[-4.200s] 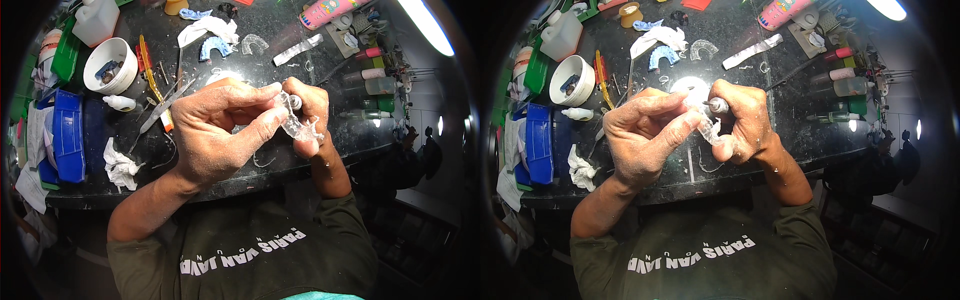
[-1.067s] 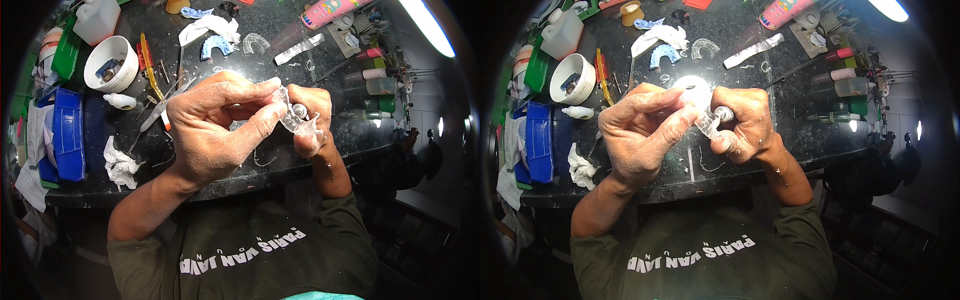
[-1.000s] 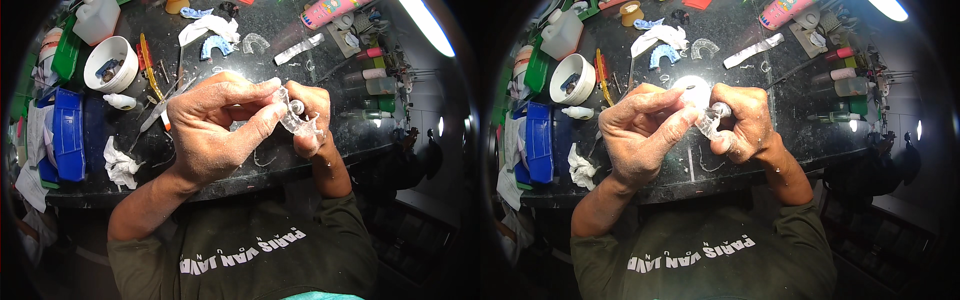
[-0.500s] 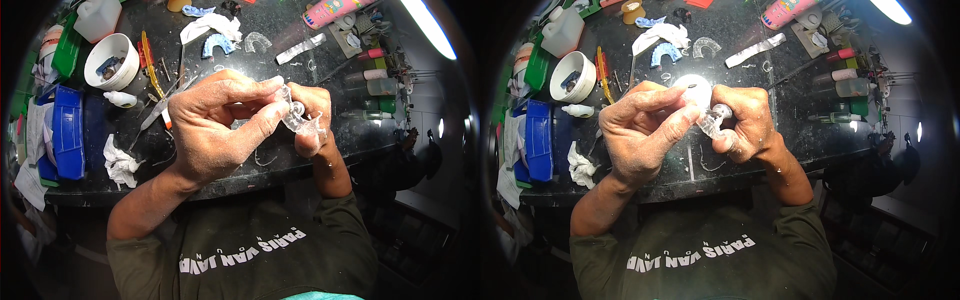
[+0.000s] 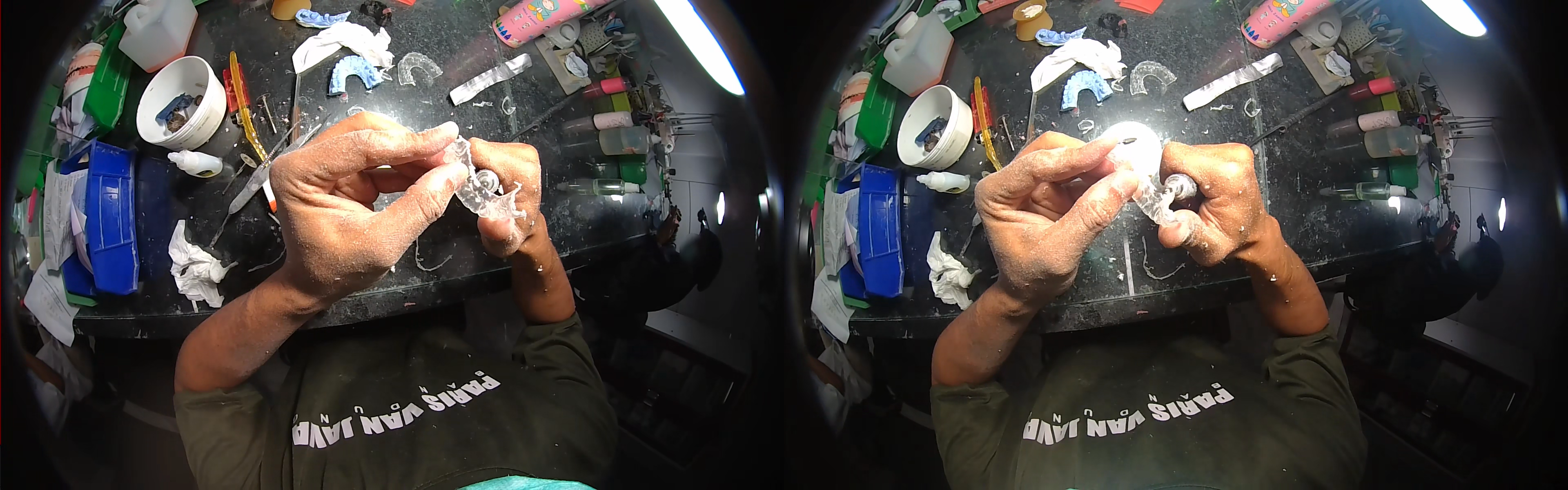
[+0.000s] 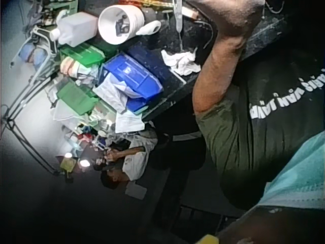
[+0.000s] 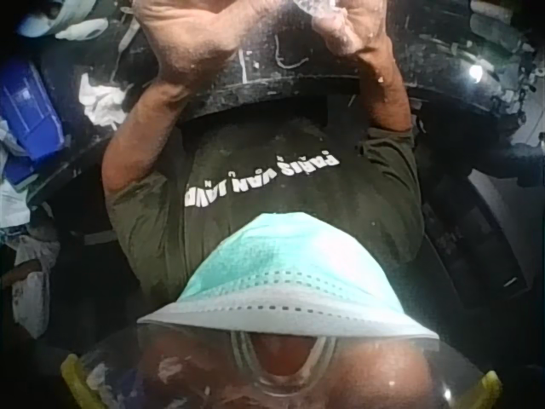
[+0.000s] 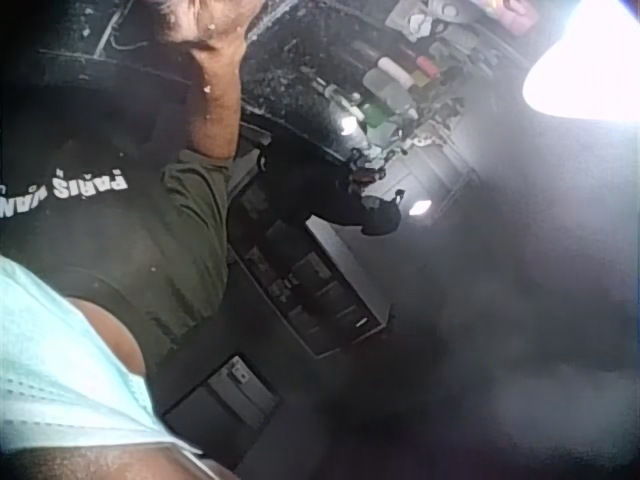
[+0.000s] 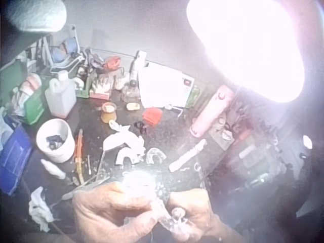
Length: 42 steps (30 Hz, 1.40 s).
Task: The person holds a clear dental appliance and uses a rotary handpiece tool to trim and smooth its edges.
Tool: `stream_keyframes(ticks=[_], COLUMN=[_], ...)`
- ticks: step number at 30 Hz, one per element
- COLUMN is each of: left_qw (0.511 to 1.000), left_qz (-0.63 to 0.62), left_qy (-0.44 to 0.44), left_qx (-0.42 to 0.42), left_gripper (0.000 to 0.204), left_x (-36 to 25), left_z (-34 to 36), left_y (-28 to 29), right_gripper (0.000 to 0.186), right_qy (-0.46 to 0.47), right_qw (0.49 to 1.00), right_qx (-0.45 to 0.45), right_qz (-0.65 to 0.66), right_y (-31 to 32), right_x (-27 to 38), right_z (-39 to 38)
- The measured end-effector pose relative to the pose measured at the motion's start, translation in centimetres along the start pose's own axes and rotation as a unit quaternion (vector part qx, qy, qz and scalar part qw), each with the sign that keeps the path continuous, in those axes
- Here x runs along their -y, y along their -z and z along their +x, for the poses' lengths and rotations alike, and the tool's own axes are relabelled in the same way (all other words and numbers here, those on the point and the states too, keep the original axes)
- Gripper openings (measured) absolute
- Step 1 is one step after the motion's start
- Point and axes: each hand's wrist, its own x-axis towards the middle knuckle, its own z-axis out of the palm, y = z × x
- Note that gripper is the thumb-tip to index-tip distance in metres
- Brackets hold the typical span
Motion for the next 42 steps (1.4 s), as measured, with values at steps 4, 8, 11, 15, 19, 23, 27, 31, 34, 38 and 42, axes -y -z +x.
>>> stream_keyframes(ticks=[4,8,11,15,19,23,27,31,34,38,42], left_qw=[0.998,0.961,0.942,0.936,0.994,0.981,0.979,0.970,0.957,0.952,0.933], left_qz=[0.046,0.225,0.273,0.284,0.055,-0.069,-0.054,-0.091,-0.147,-0.162,-0.210], left_qy=[-0.034,-0.164,-0.194,-0.201,0.074,0.180,0.194,0.226,0.251,0.258,0.293], left_qx=[-0.008,0.006,0.027,0.048,-0.057,-0.022,-0.035,-0.017,-0.018,-0.018,-0.001], left_gripper=[0.029,0.029,0.027,0.032,0.037,0.026,0.025,0.023,0.022,0.021,0.019], left_x=[-0.1,0.1,0.1,0.5,0.1,1.4,1.4,0.9,0.5,0.0,-0.2], left_z=[0.3,1.3,1.7,1.5,1.4,0.8,0.6,0.5,0.5,0.3,0.2], left_y=[0.3,1.5,1.8,1.3,-0.2,0.3,0.5,0.9,0.5,0.1,0.1], right_gripper=[0.068,0.059,0.036,0.023,0.021,0.020,0.025,0.051,0.073,0.084,0.081], right_qy=[-0.002,-0.016,0.036,0.091,0.159,0.161,0.111,0.068,-0.002,-0.031,-0.025], right_qw=[1.000,0.997,0.992,0.978,0.957,0.963,0.973,0.982,0.996,0.998,0.998], right_qx=[-0.002,-0.067,-0.117,-0.156,-0.205,-0.185,-0.181,-0.116,-0.060,-0.038,-0.043], right_qz=[-0.017,0.015,-0.027,-0.109,-0.130,-0.115,-0.094,-0.133,-0.068,-0.047,-0.038], right_y=[0.4,0.3,0.0,-0.7,-0.7,-0.6,-1.0,0.2,0.4,0.2,-0.2], right_x=[-0.2,-0.1,0.8,0.5,0.3,-0.3,0.0,-0.1,-1.2,-0.8,-1.0], right_z=[-0.1,-0.5,-0.3,-0.5,-0.2,-0.1,-0.2,-0.3,-0.3,0.0,0.1])
